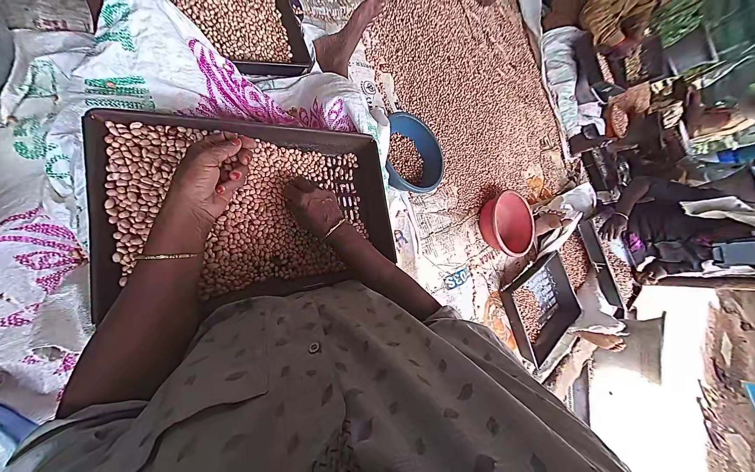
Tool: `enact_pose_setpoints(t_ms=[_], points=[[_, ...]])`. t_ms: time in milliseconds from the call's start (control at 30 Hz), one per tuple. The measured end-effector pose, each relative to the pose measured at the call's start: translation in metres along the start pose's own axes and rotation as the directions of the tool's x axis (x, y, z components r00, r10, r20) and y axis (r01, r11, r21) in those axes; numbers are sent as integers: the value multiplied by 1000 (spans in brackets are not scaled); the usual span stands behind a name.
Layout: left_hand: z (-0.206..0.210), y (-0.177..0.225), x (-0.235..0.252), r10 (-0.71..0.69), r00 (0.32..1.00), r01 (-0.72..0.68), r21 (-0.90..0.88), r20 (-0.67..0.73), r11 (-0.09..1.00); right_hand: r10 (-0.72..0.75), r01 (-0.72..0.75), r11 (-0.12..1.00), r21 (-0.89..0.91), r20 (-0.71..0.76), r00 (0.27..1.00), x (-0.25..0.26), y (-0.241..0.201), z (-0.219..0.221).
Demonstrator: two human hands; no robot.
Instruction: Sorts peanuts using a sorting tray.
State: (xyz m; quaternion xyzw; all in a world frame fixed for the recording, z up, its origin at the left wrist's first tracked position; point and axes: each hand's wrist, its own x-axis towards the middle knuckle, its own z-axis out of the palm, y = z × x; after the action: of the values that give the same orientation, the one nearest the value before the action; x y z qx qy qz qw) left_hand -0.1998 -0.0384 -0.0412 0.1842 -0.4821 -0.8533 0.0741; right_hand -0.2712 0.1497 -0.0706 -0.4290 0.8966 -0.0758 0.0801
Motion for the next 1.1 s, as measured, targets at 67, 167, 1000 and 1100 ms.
enact_pose_setpoints(t_ms=[67,167,1000,1100], points=[[0,-2,1,1,1000,-1,17,-1,1000,12,-12,1000,5,17,1000,2,-1,-2],[4,-5,-1,-68,998,69,151,-12,986,26,-8,987,161,-108,994,1,7,-9],[19,-14,-1,-167,986,165,200,-10,966,356,-350,931,101,-44,934,32,68,-39],[18,-20,2,-201,978,183,219,62,958,104,40,822,569,-218,970,22,62,-53]])
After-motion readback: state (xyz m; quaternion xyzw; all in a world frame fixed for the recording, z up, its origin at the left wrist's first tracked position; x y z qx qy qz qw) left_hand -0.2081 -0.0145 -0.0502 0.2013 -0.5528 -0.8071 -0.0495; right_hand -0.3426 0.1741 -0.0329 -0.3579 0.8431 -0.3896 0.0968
